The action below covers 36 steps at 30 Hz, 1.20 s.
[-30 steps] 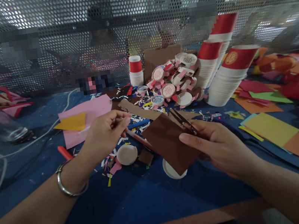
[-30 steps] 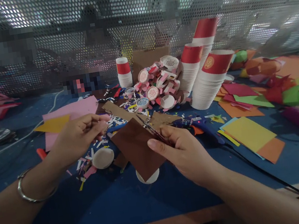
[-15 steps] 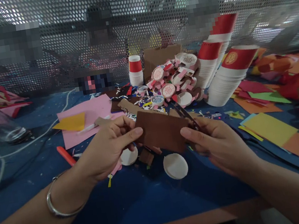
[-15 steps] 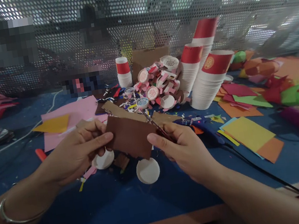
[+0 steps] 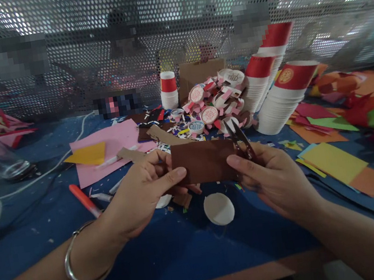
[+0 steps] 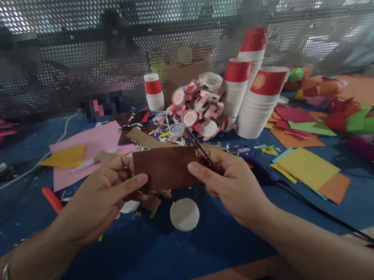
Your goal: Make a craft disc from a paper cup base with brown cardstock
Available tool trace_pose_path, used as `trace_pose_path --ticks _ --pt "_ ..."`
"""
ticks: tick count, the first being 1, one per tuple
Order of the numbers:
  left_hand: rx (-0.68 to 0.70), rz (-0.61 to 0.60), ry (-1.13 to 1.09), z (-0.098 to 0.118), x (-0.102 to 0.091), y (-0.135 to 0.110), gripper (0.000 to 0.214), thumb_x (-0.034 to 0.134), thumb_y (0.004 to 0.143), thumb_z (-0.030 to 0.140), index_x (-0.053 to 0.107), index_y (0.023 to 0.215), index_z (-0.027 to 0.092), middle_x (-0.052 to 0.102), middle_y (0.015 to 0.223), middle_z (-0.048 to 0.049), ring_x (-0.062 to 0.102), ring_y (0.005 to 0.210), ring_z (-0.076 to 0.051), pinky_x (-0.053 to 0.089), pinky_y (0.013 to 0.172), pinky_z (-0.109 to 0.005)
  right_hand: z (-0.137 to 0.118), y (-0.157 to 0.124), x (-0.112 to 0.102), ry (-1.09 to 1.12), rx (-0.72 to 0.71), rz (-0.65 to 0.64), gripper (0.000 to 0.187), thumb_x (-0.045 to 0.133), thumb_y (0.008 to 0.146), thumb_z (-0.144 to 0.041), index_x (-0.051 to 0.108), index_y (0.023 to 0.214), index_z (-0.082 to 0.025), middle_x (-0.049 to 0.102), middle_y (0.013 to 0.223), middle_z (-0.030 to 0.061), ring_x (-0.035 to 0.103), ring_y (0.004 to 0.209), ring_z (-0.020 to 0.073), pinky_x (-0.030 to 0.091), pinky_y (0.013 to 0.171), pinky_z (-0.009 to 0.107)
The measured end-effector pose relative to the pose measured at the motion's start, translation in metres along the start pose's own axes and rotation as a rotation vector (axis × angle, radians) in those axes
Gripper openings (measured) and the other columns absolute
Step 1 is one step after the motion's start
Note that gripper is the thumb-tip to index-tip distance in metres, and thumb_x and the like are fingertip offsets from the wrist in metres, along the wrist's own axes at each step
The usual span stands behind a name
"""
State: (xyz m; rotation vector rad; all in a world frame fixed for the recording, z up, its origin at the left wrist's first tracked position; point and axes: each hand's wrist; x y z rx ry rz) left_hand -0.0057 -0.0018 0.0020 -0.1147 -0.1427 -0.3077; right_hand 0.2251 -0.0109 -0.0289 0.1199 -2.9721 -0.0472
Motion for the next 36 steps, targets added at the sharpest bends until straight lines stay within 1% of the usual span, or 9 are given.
trace_pose_path --ticks 4,6,10,13,15,20,24,30,36 --pt "0.110 0.098 -0.126 0.000 0.003 0.003 0.010 0.080 0.082 0.019 0.070 0.084 0.018 0.075 0.080 0.0009 0.071 0.067 -0.011 0.056 0.058 -0.018 0.002 -0.003 -0.001 -0.041 0.016 -0.046 0.031 0.078 0.088 -0.041 0.057 0.083 -0.019 0.031 0.060 -0.0095 0.021 0.049 0.0054 0.016 0.044 0.023" --pt "0.066 0.049 -0.171 -0.002 0.007 0.001 0.008 0.080 0.082 0.021 0.075 0.089 0.020 0.077 0.088 -0.0012 0.072 0.073 -0.013 0.060 0.065 -0.022 0.003 -0.004 -0.001 -0.069 0.024 -0.072 0.032 0.076 0.090 -0.043 0.055 0.084 -0.019 0.032 0.061 -0.0092 0.022 0.050 0.0058 0.017 0.044 0.023" --pt "-0.050 -0.033 -0.164 -0.009 0.015 -0.008 0.020 0.084 0.078 0.020 0.080 0.097 0.020 0.079 0.092 -0.0034 0.073 0.084 -0.016 0.062 0.077 -0.025 0.003 -0.005 0.002 -0.121 0.015 -0.119 0.035 0.074 0.091 -0.046 0.053 0.082 -0.020 0.035 0.063 -0.0083 0.024 0.051 0.0065 0.019 0.045 0.024" --pt "-0.102 -0.043 -0.155 -0.011 0.019 -0.011 0.024 0.083 0.081 0.024 0.079 0.104 0.023 0.079 0.102 -0.0053 0.072 0.083 -0.018 0.064 0.067 -0.028 0.002 -0.006 0.005 -0.142 0.008 -0.159 0.035 0.073 0.091 -0.047 0.053 0.080 -0.021 0.033 0.061 -0.0082 0.023 0.051 0.0074 0.018 0.045 0.025" --pt "-0.116 -0.005 -0.169 -0.009 0.020 -0.010 0.024 0.080 0.083 0.027 0.078 0.106 0.022 0.079 0.105 -0.0073 0.072 0.078 -0.019 0.064 0.060 -0.028 0.001 -0.006 0.006 -0.149 -0.005 -0.168 0.034 0.072 0.092 -0.048 0.054 0.081 -0.021 0.032 0.062 -0.0077 0.022 0.051 0.0078 0.018 0.044 0.025" --pt "-0.049 0.168 -0.168 -0.003 0.017 -0.003 0.016 0.081 0.078 0.020 0.077 0.093 0.015 0.080 0.091 -0.0073 0.074 0.074 -0.018 0.064 0.063 -0.024 0.002 -0.006 0.004 -0.075 0.008 -0.126 0.039 0.068 0.092 -0.057 0.060 0.087 -0.019 0.033 0.063 -0.0065 0.023 0.051 0.0081 0.015 0.045 0.025" --pt "0.027 0.162 -0.137 -0.002 0.012 -0.001 0.013 0.079 0.080 0.018 0.077 0.093 0.015 0.081 0.088 -0.0064 0.075 0.071 -0.018 0.063 0.062 -0.023 0.002 -0.005 0.002 -0.033 0.053 -0.127 0.045 0.061 0.094 -0.062 0.062 0.086 -0.019 0.031 0.061 -0.0061 0.022 0.051 0.0086 0.014 0.045 0.026" --pt "0.012 0.192 -0.103 -0.003 0.008 -0.002 0.023 0.084 0.076 0.023 0.076 0.098 0.018 0.081 0.093 -0.0056 0.076 0.072 -0.019 0.060 0.060 -0.023 0.004 -0.005 -0.002 -0.248 0.006 -0.159 0.044 0.062 0.096 -0.060 0.066 0.085 -0.017 0.032 0.060 -0.0062 0.024 0.052 0.0079 0.018 0.045 0.024" --pt "0.047 0.153 -0.106 -0.002 0.006 -0.001 0.011 0.076 0.082 0.021 0.078 0.093 0.019 0.081 0.093 -0.0048 0.075 0.078 -0.018 0.059 0.062 -0.023 0.005 -0.005 -0.005 -0.305 -0.021 -0.148 0.044 0.059 0.097 -0.059 0.066 0.083 -0.018 0.032 0.060 -0.0061 0.025 0.052 0.0077 0.019 0.044 0.023"
Point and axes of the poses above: each hand's wrist, its own y-axis towards the middle knuckle, its own x-axis out of the palm, z = x × y
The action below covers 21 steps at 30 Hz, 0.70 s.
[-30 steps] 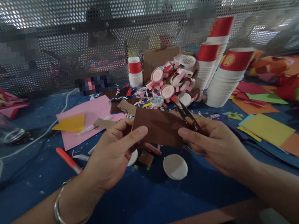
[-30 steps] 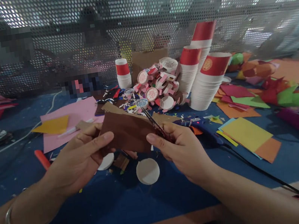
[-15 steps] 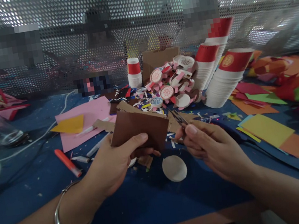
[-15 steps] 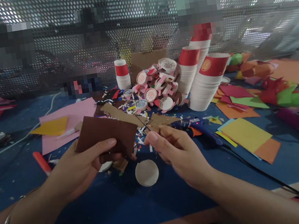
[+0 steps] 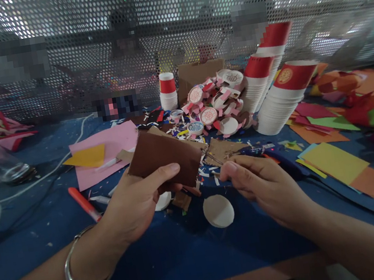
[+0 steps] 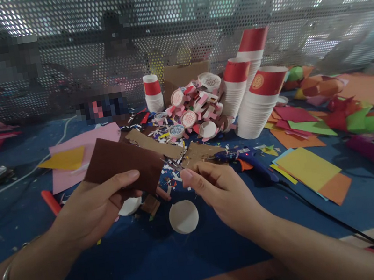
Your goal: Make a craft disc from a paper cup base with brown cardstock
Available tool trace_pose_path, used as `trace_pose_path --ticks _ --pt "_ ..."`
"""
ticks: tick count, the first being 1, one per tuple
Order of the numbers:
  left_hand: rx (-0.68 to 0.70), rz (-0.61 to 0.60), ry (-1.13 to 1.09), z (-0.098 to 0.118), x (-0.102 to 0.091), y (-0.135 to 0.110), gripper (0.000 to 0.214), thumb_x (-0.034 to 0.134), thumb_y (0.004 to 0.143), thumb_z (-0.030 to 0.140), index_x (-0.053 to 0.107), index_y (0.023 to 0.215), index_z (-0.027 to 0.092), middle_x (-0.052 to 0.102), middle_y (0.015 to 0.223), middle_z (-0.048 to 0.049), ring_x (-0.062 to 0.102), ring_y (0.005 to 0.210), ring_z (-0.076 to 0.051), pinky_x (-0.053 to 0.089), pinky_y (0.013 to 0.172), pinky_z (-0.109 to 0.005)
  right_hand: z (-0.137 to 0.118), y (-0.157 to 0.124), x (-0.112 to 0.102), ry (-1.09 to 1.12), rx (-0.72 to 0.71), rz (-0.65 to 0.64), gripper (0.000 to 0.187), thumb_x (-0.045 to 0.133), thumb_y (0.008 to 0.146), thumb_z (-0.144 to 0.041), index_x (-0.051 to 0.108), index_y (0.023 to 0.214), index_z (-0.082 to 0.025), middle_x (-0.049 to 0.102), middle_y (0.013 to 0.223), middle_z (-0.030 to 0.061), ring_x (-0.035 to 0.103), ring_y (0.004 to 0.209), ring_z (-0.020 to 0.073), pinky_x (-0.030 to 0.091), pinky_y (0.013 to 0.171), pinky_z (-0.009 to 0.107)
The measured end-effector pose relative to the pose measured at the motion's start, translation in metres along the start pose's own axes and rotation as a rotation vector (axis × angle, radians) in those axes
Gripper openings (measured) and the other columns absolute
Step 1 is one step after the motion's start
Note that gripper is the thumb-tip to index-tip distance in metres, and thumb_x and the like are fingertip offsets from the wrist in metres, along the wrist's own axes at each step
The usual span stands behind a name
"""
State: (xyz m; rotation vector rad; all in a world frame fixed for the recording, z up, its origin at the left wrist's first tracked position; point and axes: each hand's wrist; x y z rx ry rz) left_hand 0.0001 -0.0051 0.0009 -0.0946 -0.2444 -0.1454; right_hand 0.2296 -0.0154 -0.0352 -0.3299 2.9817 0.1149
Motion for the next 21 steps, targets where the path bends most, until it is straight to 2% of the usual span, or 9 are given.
trace_pose_path --ticks 3,10,21 --pt "0.025 -0.002 0.003 0.0008 -0.0003 0.0009 0.015 0.076 0.082 0.021 0.079 0.097 0.020 0.081 0.099 -0.0049 0.074 0.083 -0.019 0.059 0.063 -0.024 -0.0001 0.0004 -0.0005 -0.014 -0.016 -0.002 0.046 0.059 0.097 -0.060 0.065 0.082 -0.017 0.032 0.060 -0.0061 0.026 0.051 0.0075 0.020 0.043 0.023" --pt "-0.047 -0.005 0.100 -0.0016 0.0010 -0.0053 0.026 0.082 0.080 0.028 0.077 0.102 0.017 0.080 0.096 -0.0063 0.072 0.081 -0.020 0.058 0.068 -0.027 -0.0066 -0.0010 0.0017 -0.060 -0.011 -0.083 0.050 0.058 0.097 -0.062 0.063 0.078 -0.016 0.032 0.059 -0.0063 0.026 0.049 0.0066 0.020 0.041 0.022" --pt "-0.087 -0.031 0.078 -0.0028 0.0028 -0.0072 0.024 0.084 0.080 0.029 0.079 0.101 0.019 0.080 0.098 -0.0055 0.071 0.081 -0.018 0.059 0.067 -0.024 -0.0062 -0.0033 0.0004 -0.072 -0.013 -0.144 0.050 0.057 0.098 -0.061 0.056 0.074 -0.017 0.029 0.060 -0.0068 0.026 0.050 0.0058 0.020 0.042 0.021"
Point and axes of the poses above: each hand's wrist, its own y-axis towards the middle knuckle, its own x-axis out of the palm, z = x × y
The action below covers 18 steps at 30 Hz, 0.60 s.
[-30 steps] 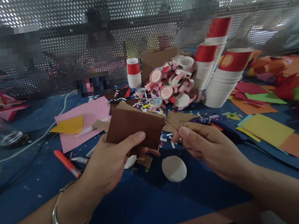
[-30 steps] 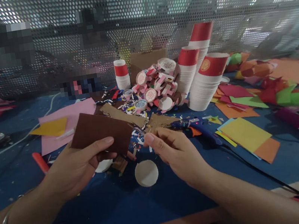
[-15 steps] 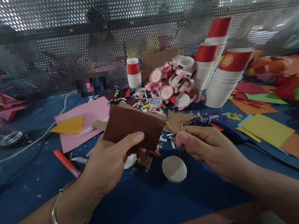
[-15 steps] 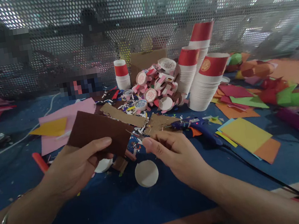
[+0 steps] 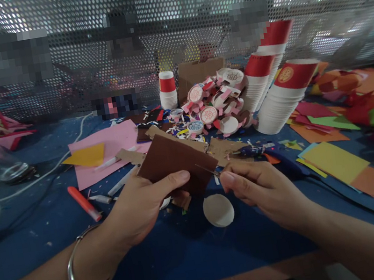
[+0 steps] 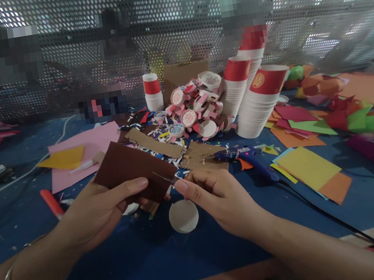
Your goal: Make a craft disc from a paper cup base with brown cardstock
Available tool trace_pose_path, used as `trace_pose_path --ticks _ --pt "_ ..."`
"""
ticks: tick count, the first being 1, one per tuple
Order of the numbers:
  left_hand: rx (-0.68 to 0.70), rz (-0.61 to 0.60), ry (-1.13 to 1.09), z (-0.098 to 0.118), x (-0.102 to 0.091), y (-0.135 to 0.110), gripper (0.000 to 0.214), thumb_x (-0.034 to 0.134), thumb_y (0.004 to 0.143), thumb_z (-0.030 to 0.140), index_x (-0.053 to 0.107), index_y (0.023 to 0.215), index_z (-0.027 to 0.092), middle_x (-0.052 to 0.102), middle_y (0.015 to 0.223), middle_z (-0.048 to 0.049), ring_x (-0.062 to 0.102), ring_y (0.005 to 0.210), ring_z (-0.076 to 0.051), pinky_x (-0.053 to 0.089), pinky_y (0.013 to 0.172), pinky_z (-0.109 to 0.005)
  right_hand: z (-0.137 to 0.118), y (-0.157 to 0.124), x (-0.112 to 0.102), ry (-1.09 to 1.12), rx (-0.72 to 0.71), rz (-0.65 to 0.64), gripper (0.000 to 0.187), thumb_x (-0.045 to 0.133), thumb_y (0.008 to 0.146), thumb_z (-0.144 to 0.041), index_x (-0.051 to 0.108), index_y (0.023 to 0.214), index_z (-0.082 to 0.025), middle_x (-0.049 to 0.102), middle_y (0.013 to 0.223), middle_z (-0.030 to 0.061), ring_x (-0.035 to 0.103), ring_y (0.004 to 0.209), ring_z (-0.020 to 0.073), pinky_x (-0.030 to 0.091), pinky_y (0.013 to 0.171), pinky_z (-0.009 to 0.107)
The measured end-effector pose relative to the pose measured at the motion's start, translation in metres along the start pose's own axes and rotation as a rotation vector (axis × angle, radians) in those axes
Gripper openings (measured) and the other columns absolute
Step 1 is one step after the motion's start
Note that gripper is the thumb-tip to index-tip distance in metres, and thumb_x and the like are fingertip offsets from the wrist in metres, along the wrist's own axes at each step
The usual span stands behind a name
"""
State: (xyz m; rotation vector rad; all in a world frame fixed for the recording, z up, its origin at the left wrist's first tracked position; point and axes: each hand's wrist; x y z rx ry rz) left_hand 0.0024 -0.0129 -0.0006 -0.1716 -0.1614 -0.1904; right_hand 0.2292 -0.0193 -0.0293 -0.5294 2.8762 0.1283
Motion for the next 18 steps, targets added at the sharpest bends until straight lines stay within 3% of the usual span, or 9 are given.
trace_pose_path --ticks 9,18 --pt "-0.008 -0.024 0.012 0.0006 -0.0017 0.0015 0.020 0.082 0.081 0.030 0.080 0.096 0.018 0.080 0.093 -0.0061 0.070 0.073 -0.017 0.059 0.065 -0.026 -0.0009 0.0007 0.0003 0.028 -0.007 -0.005 0.051 0.055 0.098 -0.063 0.057 0.075 -0.017 0.028 0.058 -0.0075 0.025 0.048 0.0058 0.020 0.040 0.020" --pt "-0.005 -0.046 -0.031 0.0013 -0.0008 -0.0003 0.022 0.083 0.081 0.027 0.080 0.101 0.017 0.081 0.100 -0.0065 0.072 0.080 -0.017 0.060 0.065 -0.023 -0.0005 -0.0015 -0.0018 0.012 0.002 -0.013 0.050 0.055 0.098 -0.061 0.056 0.075 -0.018 0.026 0.058 -0.0077 0.024 0.047 0.0059 0.019 0.040 0.021"
Point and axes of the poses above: each hand's wrist, its own y-axis towards the middle knuckle, its own x-axis out of the palm, z = x × y
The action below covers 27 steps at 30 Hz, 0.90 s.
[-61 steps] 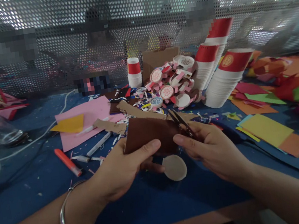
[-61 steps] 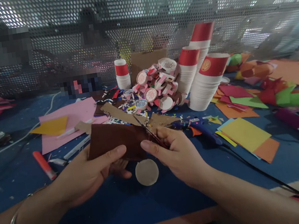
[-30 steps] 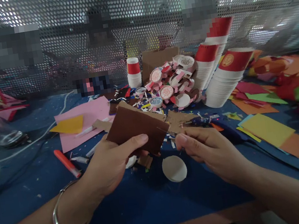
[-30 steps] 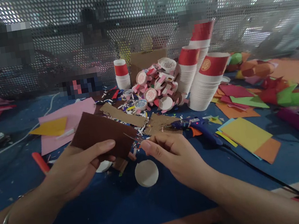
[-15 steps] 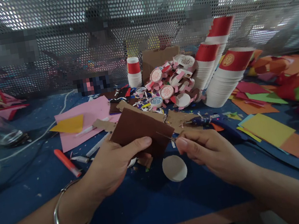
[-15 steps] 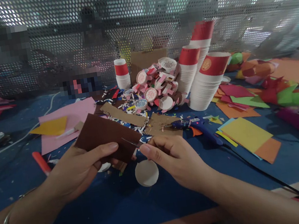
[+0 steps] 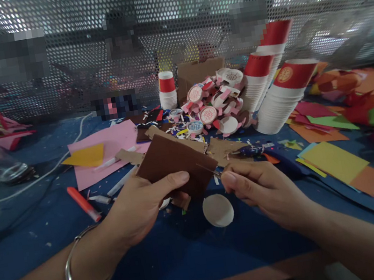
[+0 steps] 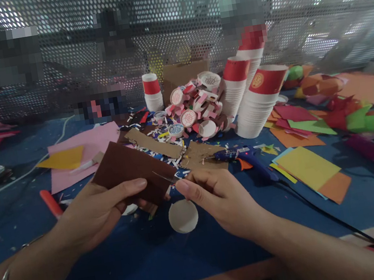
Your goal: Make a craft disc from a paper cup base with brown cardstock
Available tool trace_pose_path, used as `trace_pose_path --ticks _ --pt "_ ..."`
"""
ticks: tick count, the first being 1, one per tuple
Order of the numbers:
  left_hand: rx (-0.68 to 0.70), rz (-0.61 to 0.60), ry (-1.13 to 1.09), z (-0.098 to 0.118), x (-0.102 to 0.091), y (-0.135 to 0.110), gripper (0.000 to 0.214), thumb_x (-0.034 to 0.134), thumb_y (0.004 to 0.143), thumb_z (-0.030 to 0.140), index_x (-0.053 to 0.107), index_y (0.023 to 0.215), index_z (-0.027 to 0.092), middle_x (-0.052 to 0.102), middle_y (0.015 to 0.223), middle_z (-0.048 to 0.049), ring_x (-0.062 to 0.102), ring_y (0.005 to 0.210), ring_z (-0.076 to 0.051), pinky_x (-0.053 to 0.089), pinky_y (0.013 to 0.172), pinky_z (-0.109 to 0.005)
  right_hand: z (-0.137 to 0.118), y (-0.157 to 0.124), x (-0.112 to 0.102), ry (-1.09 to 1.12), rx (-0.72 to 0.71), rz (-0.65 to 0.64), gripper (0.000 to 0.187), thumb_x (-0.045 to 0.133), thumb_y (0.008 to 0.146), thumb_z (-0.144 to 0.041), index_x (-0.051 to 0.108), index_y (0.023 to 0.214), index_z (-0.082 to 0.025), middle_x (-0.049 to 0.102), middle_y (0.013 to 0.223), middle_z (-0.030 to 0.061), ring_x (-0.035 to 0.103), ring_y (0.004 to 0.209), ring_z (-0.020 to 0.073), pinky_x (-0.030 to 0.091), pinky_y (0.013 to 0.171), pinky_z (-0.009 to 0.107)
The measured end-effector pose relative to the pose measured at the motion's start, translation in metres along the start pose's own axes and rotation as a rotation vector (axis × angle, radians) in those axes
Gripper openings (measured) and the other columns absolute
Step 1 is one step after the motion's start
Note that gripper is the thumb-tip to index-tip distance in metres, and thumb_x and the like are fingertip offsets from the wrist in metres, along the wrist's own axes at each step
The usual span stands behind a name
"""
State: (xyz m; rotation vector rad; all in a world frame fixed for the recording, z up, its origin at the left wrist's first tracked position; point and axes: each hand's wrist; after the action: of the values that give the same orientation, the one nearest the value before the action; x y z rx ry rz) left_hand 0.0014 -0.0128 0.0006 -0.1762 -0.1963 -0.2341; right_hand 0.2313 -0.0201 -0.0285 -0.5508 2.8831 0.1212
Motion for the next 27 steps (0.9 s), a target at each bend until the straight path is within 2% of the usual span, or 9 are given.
trace_pose_path --ticks 11,20,27 --pt "-0.011 0.021 0.021 -0.0014 -0.0010 0.0004 0.030 0.085 0.078 0.030 0.078 0.104 0.018 0.080 0.101 -0.0070 0.071 0.078 -0.017 0.059 0.062 -0.024 -0.0012 -0.0007 -0.0001 -0.018 -0.002 -0.014 0.051 0.052 0.100 -0.061 0.050 0.070 -0.019 0.025 0.057 -0.0081 0.023 0.045 0.0059 0.019 0.039 0.022" --pt "-0.023 0.067 0.066 0.0009 0.0019 -0.0014 0.021 0.087 0.077 0.030 0.078 0.093 0.021 0.079 0.087 -0.0011 0.067 0.068 -0.014 0.055 0.056 -0.021 -0.0011 0.0002 0.0009 0.010 0.014 -0.011 0.050 0.054 0.099 -0.059 0.049 0.069 -0.020 0.025 0.057 -0.0077 0.021 0.047 0.0070 0.017 0.039 0.024" --pt "-0.010 0.050 0.089 -0.0035 0.0003 -0.0004 0.040 0.088 0.075 0.033 0.075 0.110 0.018 0.079 0.106 -0.0085 0.072 0.082 -0.020 0.058 0.059 -0.024 0.0007 -0.0001 0.0010 0.006 0.015 -0.008 0.050 0.055 0.099 -0.059 0.050 0.069 -0.019 0.027 0.057 -0.0072 0.023 0.047 0.0069 0.018 0.041 0.024"
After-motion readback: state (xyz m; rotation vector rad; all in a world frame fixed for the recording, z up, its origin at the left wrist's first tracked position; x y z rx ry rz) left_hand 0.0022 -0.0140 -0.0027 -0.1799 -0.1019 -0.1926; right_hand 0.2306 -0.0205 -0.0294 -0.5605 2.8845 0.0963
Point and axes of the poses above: each hand's wrist, its own y-axis towards the middle knuckle, its own x-axis out of the palm, z = x × y
